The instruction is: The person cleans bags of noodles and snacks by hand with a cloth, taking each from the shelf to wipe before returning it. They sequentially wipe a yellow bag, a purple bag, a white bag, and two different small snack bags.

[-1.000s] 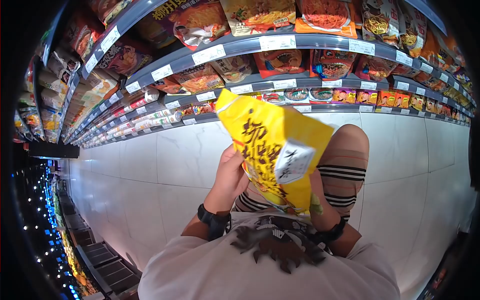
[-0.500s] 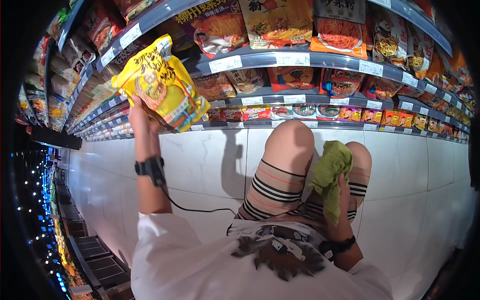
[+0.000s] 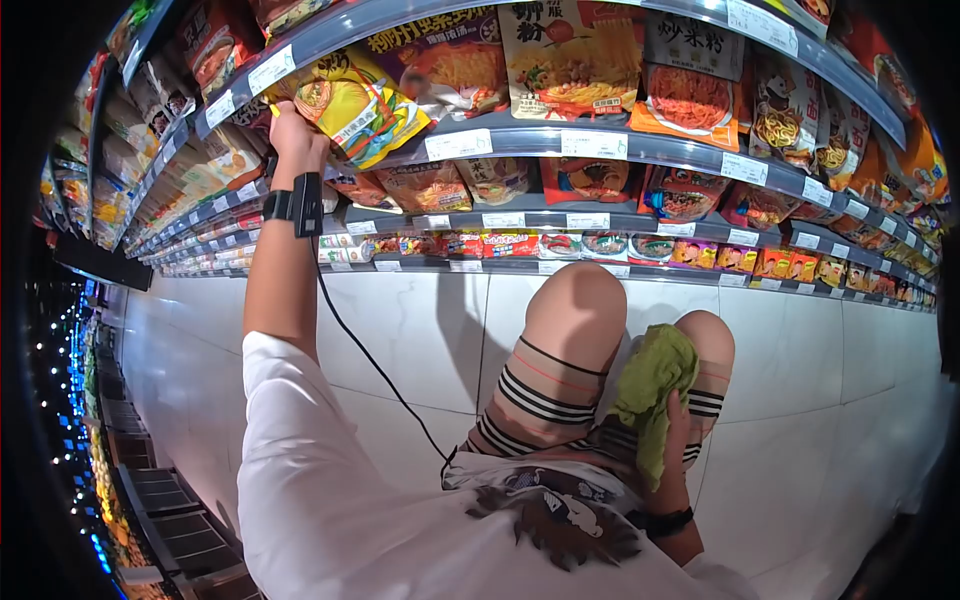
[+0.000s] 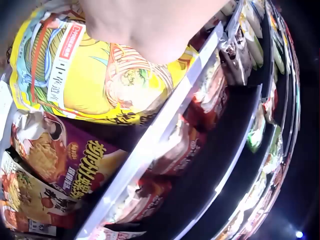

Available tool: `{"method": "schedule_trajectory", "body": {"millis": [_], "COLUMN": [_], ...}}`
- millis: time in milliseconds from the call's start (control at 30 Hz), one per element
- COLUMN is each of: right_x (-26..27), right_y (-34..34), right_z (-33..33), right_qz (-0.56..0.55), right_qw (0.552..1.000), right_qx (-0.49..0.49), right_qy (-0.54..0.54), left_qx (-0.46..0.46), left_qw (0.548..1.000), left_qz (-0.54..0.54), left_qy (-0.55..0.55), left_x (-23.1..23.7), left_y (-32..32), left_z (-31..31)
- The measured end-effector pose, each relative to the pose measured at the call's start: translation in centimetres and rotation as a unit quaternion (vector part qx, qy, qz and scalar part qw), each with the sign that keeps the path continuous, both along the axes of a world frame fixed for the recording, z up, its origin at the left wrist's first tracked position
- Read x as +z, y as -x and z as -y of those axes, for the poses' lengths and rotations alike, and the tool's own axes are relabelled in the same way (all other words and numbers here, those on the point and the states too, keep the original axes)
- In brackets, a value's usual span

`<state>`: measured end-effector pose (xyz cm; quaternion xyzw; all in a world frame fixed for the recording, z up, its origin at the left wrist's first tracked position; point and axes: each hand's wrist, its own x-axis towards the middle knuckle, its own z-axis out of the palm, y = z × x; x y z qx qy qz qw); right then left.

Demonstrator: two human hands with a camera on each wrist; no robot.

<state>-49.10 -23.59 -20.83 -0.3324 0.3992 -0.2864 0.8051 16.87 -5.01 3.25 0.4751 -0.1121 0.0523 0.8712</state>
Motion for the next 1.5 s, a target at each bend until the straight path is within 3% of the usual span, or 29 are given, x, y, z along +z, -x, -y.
{"method": "schedule_trajectory", "body": {"millis": [67, 167, 200, 300, 367, 433, 500, 567, 600, 700, 767, 833, 900, 967, 1033, 1100, 1167, 1200, 1267, 1367, 1500], "right_x": [0.5, 2.3, 2.4, 2.3, 2.4, 2.8, 3.4, 4.2, 4.9, 4.7, 4.7, 5.1, 5.0, 5.1, 6.0, 6.2, 6.2, 6.0, 5.8, 5.9, 5.6], "right_y": [0.2, -0.2, -0.2, -0.6, -0.9, -1.1, -1.5, -2.0, -2.2, -1.9, -1.8, -2.0, -2.0, -2.0, -2.3, -2.1, -1.9, -1.8, -1.7, -1.8, -1.7], "right_z": [-0.1, -0.4, -0.6, -1.0, -0.8, -0.8, -0.9, -1.2, -1.3, -1.4, -1.6, -1.8, -1.9, -2.0, -2.0, -2.0, -1.9, -2.0, -2.2, -2.4, -2.5], "right_qz": [-0.014, -0.018, -0.033, -0.058, -0.072, -0.075, -0.066, -0.058, -0.052, -0.044, -0.042, -0.048, -0.051, -0.057, -0.041, -0.043, -0.043, -0.040, -0.036, -0.033, -0.035], "right_qw": [1.000, 1.000, 0.999, 0.998, 0.996, 0.995, 0.996, 0.997, 0.998, 0.998, 0.998, 0.998, 0.998, 0.998, 0.999, 0.998, 0.997, 0.997, 0.997, 0.997, 0.997], "right_qx": [0.007, 0.004, 0.010, 0.018, 0.024, 0.045, 0.045, 0.045, 0.040, 0.037, 0.039, 0.041, 0.034, 0.030, 0.032, 0.048, 0.065, 0.068, 0.069, 0.065, 0.061], "right_qy": [0.010, 0.023, 0.031, 0.035, 0.036, 0.039, 0.032, 0.024, 0.022, 0.019, 0.016, 0.010, 0.003, -0.002, -0.015, -0.008, -0.001, -0.001, -0.001, 0.002, -0.002], "left_qx": [0.095, 0.096, 0.131, 0.149, 0.111, 0.122, 0.172, 0.151, 0.139, 0.092, 0.083, 0.093, 0.015, 0.023, -0.011, 0.092, 0.131, 0.131, 0.140, 0.159, 0.149], "left_qw": [0.995, 0.992, 0.986, 0.982, 0.985, 0.990, 0.984, 0.985, 0.980, 0.970, 0.952, 0.836, 0.808, 0.795, 0.832, 0.794, 0.767, 0.768, 0.712, 0.676, 0.668], "left_qz": [0.016, 0.075, 0.093, 0.084, 0.078, -0.004, 0.022, 0.021, 0.071, 0.060, 0.075, 0.136, 0.307, 0.306, 0.271, 0.243, 0.243, 0.241, 0.207, 0.194, 0.187], "left_qy": [0.005, -0.026, -0.054, -0.084, -0.103, -0.069, -0.037, -0.082, -0.123, -0.216, -0.283, -0.524, -0.503, -0.523, -0.484, -0.550, -0.579, -0.579, -0.656, -0.693, -0.705], "left_x": [0.8, 0.8, -0.7, -1.0, -0.2, 0.6, 0.9, -0.9, -0.8, -1.0, -2.3, -3.3, -4.9, -5.5, -5.6, -5.7, -6.1, -5.9, -5.4, -5.2, -5.7], "left_y": [0.3, -2.0, -6.2, -6.6, -4.0, -1.6, 0.5, -2.7, -2.4, 0.4, 0.7, 2.3, 4.9, 4.0, 3.5, 2.8, 2.5, 2.6, 2.7, 2.3, 1.1], "left_z": [0.9, 0.0, -1.4, -0.6, 1.3, 3.7, 5.9, 4.7, 4.6, 3.8, 2.1, 0.8, 0.2, -0.2, -0.2, 0.3, 0.7, 0.8, 1.2, 1.6, -0.1]}}
